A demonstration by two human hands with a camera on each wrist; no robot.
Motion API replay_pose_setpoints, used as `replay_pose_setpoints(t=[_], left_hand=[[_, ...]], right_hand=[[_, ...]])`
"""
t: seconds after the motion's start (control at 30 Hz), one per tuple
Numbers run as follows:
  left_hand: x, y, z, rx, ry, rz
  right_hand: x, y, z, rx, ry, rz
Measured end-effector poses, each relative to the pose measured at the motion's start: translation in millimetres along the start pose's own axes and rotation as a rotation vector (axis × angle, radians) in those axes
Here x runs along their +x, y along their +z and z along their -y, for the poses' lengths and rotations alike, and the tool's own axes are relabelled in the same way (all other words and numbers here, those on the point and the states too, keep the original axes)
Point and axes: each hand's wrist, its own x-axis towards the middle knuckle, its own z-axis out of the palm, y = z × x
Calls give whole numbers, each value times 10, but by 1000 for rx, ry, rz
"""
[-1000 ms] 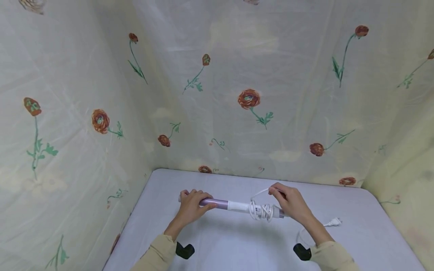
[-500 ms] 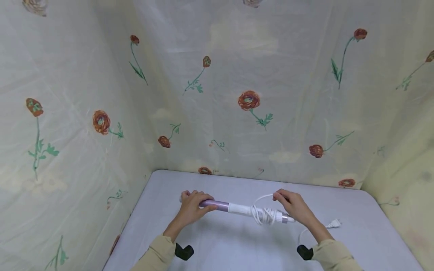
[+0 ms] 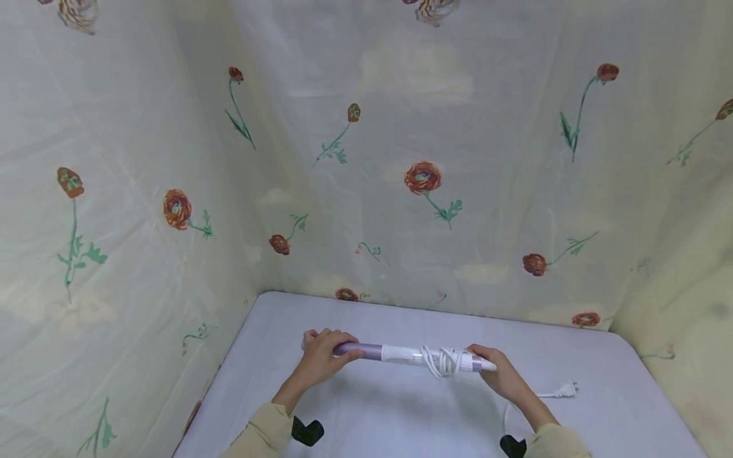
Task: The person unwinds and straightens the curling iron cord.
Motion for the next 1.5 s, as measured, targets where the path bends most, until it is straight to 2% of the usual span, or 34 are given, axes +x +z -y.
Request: replay_pose_setpoints(t=[0.17, 0.23, 0.4, 0.6, 0.77, 1.03, 1.13, 1.33, 1.5], left_hand=[[28, -29, -11, 10, -25, -44], [38, -33, -13, 36, -27, -53], [47, -26, -26, 62, -50, -63], [63, -22, -41, 76, -58, -80], [87, -21, -50, 95, -56, -99], [78, 7, -43, 119, -70, -82], [85, 22, -43, 122, -76, -74], [97, 33, -60, 117, -79, -68], [90, 27, -83, 119, -84, -61]], right_hand=[[-87, 214, -26, 11, 60, -13], [-117, 306, -29, 9, 57, -20], [-196, 498, -26, -18, -5, 11], [-304, 617, 34, -25, -87, 57], [-407, 642, 151, -31, -138, 55], [-571, 606, 346, 9, -237, 78], [-604, 588, 399, 3, -275, 46], [-655, 496, 552, -2, -358, -69], [-637, 376, 685, 16, -492, -194]])
